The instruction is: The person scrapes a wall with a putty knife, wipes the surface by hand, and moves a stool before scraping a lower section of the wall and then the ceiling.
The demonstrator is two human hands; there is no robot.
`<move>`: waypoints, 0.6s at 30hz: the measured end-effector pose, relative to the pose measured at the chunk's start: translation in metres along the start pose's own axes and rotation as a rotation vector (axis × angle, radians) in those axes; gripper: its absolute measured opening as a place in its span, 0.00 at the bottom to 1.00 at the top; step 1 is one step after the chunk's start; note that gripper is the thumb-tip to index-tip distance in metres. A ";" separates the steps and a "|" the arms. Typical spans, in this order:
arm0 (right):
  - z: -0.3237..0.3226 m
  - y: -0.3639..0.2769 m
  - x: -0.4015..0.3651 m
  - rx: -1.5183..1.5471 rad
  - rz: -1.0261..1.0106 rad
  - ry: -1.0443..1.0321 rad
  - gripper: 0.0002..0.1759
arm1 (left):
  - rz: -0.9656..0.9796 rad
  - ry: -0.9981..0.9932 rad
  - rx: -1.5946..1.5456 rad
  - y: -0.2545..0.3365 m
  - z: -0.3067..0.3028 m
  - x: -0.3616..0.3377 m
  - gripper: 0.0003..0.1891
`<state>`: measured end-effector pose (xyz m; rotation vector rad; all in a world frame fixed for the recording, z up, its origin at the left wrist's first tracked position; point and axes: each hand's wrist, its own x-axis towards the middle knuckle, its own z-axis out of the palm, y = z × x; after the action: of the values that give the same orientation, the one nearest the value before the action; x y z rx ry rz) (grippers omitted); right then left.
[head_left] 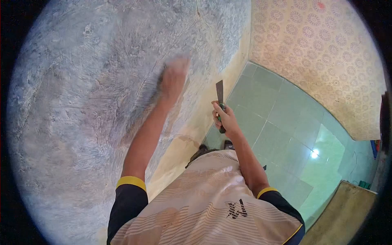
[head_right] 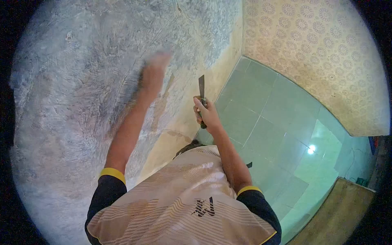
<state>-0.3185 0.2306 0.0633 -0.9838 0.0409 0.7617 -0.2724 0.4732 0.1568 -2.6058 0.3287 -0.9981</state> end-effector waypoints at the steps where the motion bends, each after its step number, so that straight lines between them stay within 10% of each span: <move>1: -0.004 -0.001 -0.003 0.025 -0.017 0.009 0.20 | -0.011 -0.174 0.053 0.016 0.021 -0.043 0.22; 4: -0.023 -0.008 -0.011 0.012 -0.059 0.101 0.19 | -0.292 -0.836 -0.159 0.053 0.067 -0.174 0.21; 9: -0.052 -0.009 -0.007 0.100 -0.074 0.152 0.19 | -0.324 -0.609 -0.518 0.057 0.004 -0.082 0.20; 13: -0.047 -0.012 -0.005 0.107 -0.085 0.165 0.20 | -0.121 0.114 -0.438 0.012 -0.057 0.074 0.22; 16: -0.038 -0.013 -0.012 0.102 -0.036 0.142 0.21 | -0.240 0.039 -0.264 -0.006 -0.029 0.087 0.20; 18: -0.042 -0.015 -0.016 0.103 -0.011 0.120 0.20 | -0.281 -0.382 -0.102 0.018 0.027 0.025 0.19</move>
<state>-0.3095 0.1844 0.0558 -0.9301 0.1770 0.6829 -0.2373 0.4538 0.1462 -2.9145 -0.0853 -0.5492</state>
